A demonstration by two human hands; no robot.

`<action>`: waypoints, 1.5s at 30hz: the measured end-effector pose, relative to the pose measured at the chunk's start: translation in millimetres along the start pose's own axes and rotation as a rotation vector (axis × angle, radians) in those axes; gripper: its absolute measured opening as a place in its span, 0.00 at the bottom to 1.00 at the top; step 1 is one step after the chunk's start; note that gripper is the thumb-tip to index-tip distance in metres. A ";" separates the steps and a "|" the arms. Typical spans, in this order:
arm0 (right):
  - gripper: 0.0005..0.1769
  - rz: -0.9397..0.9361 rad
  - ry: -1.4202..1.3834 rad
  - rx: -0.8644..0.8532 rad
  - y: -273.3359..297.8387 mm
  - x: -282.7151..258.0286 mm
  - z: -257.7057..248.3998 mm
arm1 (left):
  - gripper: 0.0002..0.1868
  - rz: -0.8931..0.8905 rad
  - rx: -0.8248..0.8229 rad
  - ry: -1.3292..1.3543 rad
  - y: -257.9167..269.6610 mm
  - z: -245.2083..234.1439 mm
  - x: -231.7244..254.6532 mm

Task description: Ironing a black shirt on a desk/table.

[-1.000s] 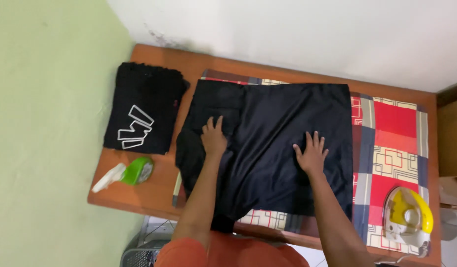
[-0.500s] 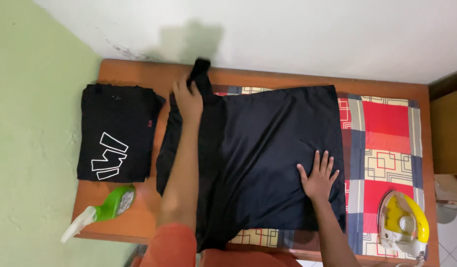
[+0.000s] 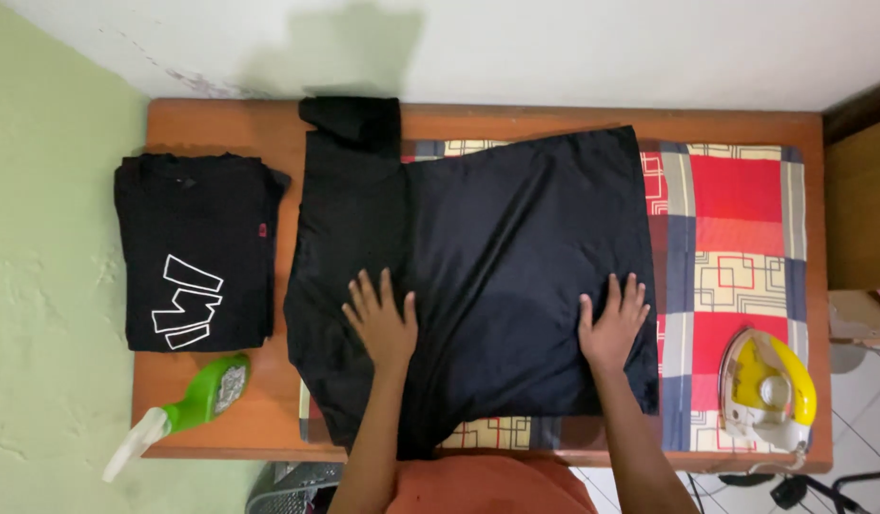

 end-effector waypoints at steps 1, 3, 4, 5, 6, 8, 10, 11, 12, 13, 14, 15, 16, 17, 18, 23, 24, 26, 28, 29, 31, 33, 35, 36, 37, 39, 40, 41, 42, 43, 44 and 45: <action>0.42 0.004 0.004 -0.002 6.3 2.1 -3.1 | 0.34 0.001 -0.005 0.002 9.4 2.1 -11.9; 0.35 0.104 0.083 0.106 22.3 12.1 -18.5 | 0.33 0.062 0.021 -0.004 30.4 1.8 -32.3; 0.35 0.108 0.086 0.103 30.9 16.1 -24.2 | 0.33 0.064 0.015 -0.004 32.3 -1.7 -35.6; 0.33 0.155 0.122 0.139 37.3 21.2 -31.3 | 0.33 0.095 -0.002 -0.002 30.4 -4.2 -36.8; 0.32 0.201 0.158 0.175 44.3 26.4 -39.0 | 0.33 0.127 -0.018 0.000 29.1 -7.0 -37.7; 0.33 0.282 0.185 0.169 56.0 38.9 -45.7 | 0.33 0.142 -0.017 0.001 26.3 -9.0 -34.4; 0.33 0.358 0.214 0.163 64.7 55.4 -47.0 | 0.33 0.153 -0.014 0.006 24.6 -8.8 -32.7; 0.28 0.355 0.209 0.156 67.5 63.3 -44.1 | 0.33 0.152 -0.009 0.005 25.4 -8.4 -33.5; 0.24 0.352 0.203 0.149 70.7 71.1 -41.2 | 0.33 0.152 -0.005 0.004 26.5 -8.1 -34.5; 0.24 0.354 0.203 0.151 70.0 78.0 -40.5 | 0.33 0.154 -0.005 0.005 26.1 -7.5 -34.8; 0.21 0.329 0.219 0.138 68.7 83.1 -38.8 | 0.33 0.146 -0.012 0.004 25.7 -6.4 -35.9; 0.20 0.306 0.236 0.125 68.0 88.6 -37.8 | 0.34 0.138 -0.021 0.004 25.3 -5.0 -36.7; 0.20 0.309 0.238 0.127 68.3 97.7 -43.6 | 0.34 0.142 -0.022 0.006 23.3 -4.7 -35.4; 0.21 0.377 0.265 0.010 70.3 111.8 -42.3 | 0.34 0.155 -0.027 0.005 23.4 -5.2 -34.1; 0.23 0.444 0.291 -0.109 73.8 125.7 -41.5 | 0.35 0.167 -0.032 0.003 23.7 -6.0 -32.8; 0.22 0.516 0.339 -0.125 100.3 149.2 -66.5 | 0.36 0.256 -0.112 0.008 25.9 -2.5 -24.7; 0.21 0.537 0.320 -0.180 109.5 150.3 -68.6 | 0.36 0.289 -0.101 0.022 29.1 -3.5 -23.1; 0.21 0.436 0.328 -0.021 119.3 134.4 -79.0 | 0.35 0.274 -0.064 0.023 44.3 -15.1 -26.6; 0.22 0.325 0.326 0.142 123.4 105.0 -90.3 | 0.34 0.255 -0.015 0.021 60.1 -31.6 -34.5; 0.22 0.234 0.286 0.180 125.5 85.5 -95.2 | 0.34 0.185 0.076 0.044 71.2 -45.3 -43.5; 0.25 0.140 0.243 0.219 132.4 47.7 -103.3 | 0.34 0.111 0.170 0.067 94.7 -63.5 -59.2; 0.18 -0.071 0.058 0.192 139.5 -3.3 -105.3 | 0.34 -0.117 0.230 -0.079 119.2 -78.0 -88.2; 0.16 -0.147 -0.009 0.171 152.2 -33.3 -99.2 | 0.34 -0.166 0.249 -0.084 137.3 -87.2 -105.5; 0.15 -0.214 -0.071 0.150 159.5 -50.6 -95.7 | 0.35 -0.208 0.260 -0.086 146.9 -92.3 -115.6; 0.15 -0.223 -0.078 0.153 166.6 -57.0 -93.2 | 0.35 -0.213 0.271 -0.089 152.2 -96.0 -120.0; 0.12 -0.265 -0.056 0.097 182.1 -70.8 -84.4 | 0.32 -0.308 0.153 -0.131 163.7 -94.5 -134.5; 0.12 -0.273 -0.062 0.099 190.4 -68.2 -81.1 | 0.32 -0.313 0.161 -0.134 170.5 -93.3 -139.3; 0.14 -0.220 -0.043 0.110 198.2 -61.1 -78.3 | 0.28 -0.215 0.192 -0.096 175.7 -92.5 -137.2; 0.15 -0.167 -0.023 0.121 205.8 -53.8 -75.2 | 0.26 -0.117 0.224 -0.059 181.1 -91.5 -135.0; 0.15 -0.169 -0.026 0.122 213.7 -45.7 -73.0 | 0.26 -0.118 0.227 -0.060 186.1 -92.1 -136.0; 0.16 -0.098 0.039 0.100 220.3 -32.3 -68.5 | 0.23 -0.032 0.223 -0.056 190.3 -91.5 -130.8; 0.17 -0.022 0.106 0.078 228.4 -17.2 -64.8 | 0.20 0.056 0.217 -0.050 195.3 -89.7 -124.9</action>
Point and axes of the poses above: each hand's wrist, its own y-axis away from the middle knuckle, its own z-axis out of the palm, x = y × z, the point moved 7 cm from there along -y, towards the middle knuckle, and after that the axes turned 11 degrees about y, right-handed, at the moved point
